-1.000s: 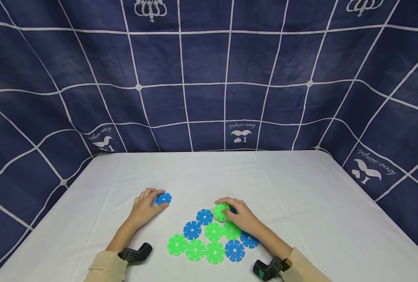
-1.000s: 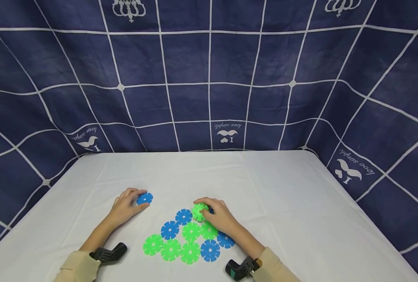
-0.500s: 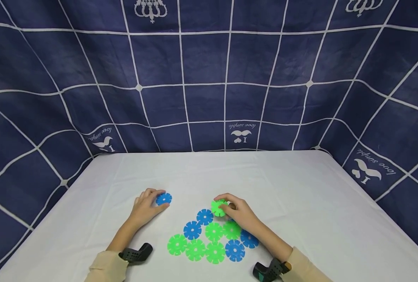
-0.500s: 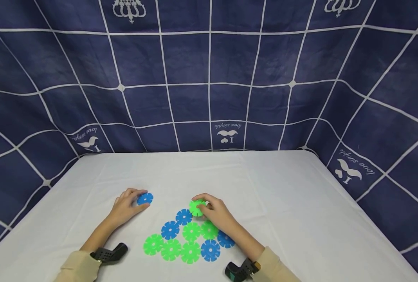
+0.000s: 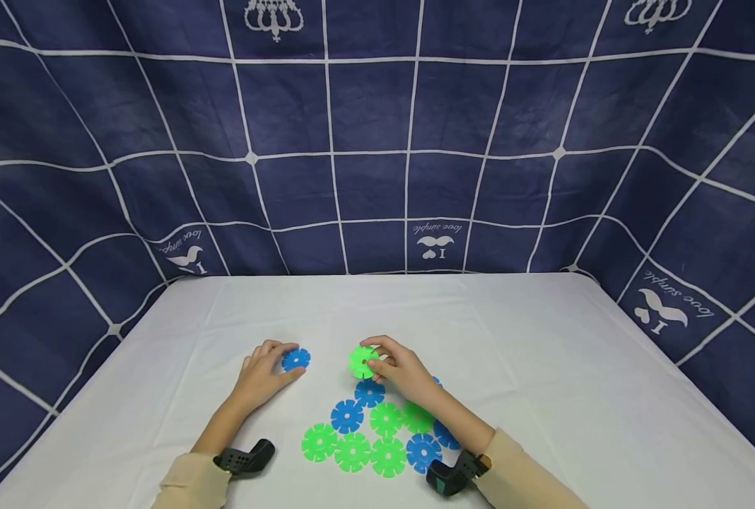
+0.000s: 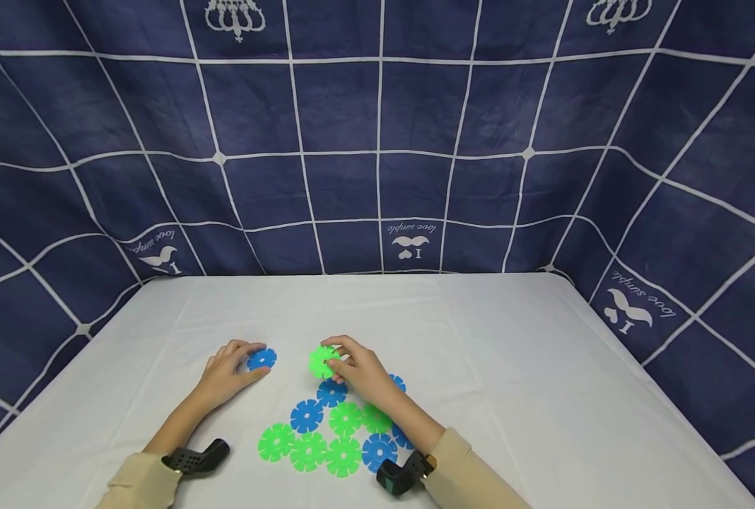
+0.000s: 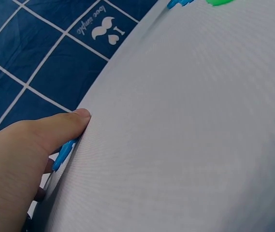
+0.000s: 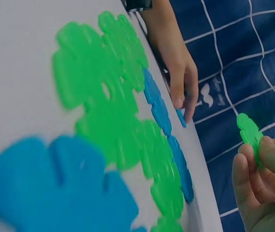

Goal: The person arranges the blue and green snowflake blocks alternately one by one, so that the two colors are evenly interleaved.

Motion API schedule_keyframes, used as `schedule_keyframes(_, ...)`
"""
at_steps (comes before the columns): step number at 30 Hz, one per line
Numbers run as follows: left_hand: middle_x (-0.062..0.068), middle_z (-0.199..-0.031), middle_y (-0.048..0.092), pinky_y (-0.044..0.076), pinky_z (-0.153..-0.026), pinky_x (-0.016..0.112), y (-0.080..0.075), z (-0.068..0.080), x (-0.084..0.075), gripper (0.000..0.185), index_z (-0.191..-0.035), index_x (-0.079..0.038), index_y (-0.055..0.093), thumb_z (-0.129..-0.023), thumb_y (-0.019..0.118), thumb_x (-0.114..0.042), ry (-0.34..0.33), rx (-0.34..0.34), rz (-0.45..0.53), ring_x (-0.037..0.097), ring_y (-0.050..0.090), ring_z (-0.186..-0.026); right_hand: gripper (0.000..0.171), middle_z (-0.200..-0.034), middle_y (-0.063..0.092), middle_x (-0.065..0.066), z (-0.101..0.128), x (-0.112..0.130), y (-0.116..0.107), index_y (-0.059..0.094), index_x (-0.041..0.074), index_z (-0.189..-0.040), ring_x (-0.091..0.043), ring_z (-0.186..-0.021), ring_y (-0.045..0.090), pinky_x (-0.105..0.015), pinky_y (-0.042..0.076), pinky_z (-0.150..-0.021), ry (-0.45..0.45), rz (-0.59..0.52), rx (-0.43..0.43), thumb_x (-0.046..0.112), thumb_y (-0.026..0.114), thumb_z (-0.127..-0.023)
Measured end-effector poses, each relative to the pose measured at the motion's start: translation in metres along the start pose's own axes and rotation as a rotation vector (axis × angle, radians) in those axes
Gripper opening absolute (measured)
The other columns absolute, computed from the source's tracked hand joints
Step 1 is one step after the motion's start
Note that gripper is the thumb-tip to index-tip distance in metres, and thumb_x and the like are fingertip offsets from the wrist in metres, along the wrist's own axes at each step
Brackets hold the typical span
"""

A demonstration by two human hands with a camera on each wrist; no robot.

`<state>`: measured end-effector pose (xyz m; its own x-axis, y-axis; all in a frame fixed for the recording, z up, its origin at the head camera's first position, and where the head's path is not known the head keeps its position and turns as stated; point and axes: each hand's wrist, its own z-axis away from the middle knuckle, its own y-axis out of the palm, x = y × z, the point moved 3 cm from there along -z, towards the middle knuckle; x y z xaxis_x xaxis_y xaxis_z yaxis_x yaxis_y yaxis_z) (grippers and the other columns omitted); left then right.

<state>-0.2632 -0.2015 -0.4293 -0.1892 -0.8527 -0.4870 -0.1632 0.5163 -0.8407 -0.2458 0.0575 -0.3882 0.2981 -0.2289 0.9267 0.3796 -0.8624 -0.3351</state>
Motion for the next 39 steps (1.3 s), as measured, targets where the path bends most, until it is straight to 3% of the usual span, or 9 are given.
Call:
schedule_keyframes(8,0.010,-0.112,0.051,0.029,-0.081,0.041,0.000,0.001,-0.001,0.055,-0.121,-0.011,0.057,-0.077,0.065,-0.044,-0.006,0.003,-0.003,0.026,0.046,-0.101,0.039,-0.098,0.058,-0.017,-0.020,-0.012,0.022,0.049,0.011,-0.127,-0.026,-0.078,0.064,-0.028,0.053,-0.068,0.072,-0.097,0.012,0.006,0.054,-0.089)
schedule_keyframes(15,0.007,-0.106,0.050,0.028,-0.078,0.037,-0.001,0.000,-0.002,0.055,-0.122,-0.012,0.057,-0.078,0.065,-0.044,-0.009,0.016,-0.002,0.023,0.045,-0.095,0.040,-0.098,0.055,-0.014,-0.033,-0.015,0.036,0.047,0.008,-0.128,-0.014,-0.074,0.062,-0.023,0.051,-0.065,0.114,-0.058,0.002,0.005,0.054,-0.089)
schedule_keyframes(25,0.011,-0.112,0.051,0.028,-0.082,0.041,-0.002,0.000,-0.003,0.057,-0.124,-0.009,0.055,-0.079,0.064,-0.044,-0.045,0.034,0.024,0.026,0.045,-0.103,0.046,-0.106,0.057,-0.012,-0.044,-0.021,0.048,0.048,0.011,-0.128,-0.014,-0.078,0.059,-0.024,0.047,-0.063,0.146,0.161,-0.028,0.011,0.062,-0.085)
schedule_keyframes(32,0.010,-0.111,0.051,0.028,-0.081,0.040,-0.002,0.000,-0.002,0.056,-0.122,-0.010,0.056,-0.079,0.064,-0.044,-0.040,0.028,0.027,0.026,0.046,-0.102,0.044,-0.085,0.055,-0.005,-0.049,-0.016,0.056,0.052,0.007,-0.125,-0.007,-0.065,0.045,-0.019,0.039,-0.058,0.114,0.344,-0.065,0.010,0.064,-0.083)
schedule_keyframes(39,0.010,-0.112,0.052,0.028,-0.080,0.040,-0.002,0.000,-0.002,0.055,-0.121,-0.011,0.057,-0.077,0.065,-0.044,-0.025,0.019,0.023,0.026,0.046,-0.102,0.037,-0.091,0.047,-0.004,-0.050,-0.016,0.060,0.059,0.007,-0.117,-0.006,-0.065,0.040,-0.018,0.037,-0.057,0.113,0.494,-0.105,0.020,0.065,-0.083)
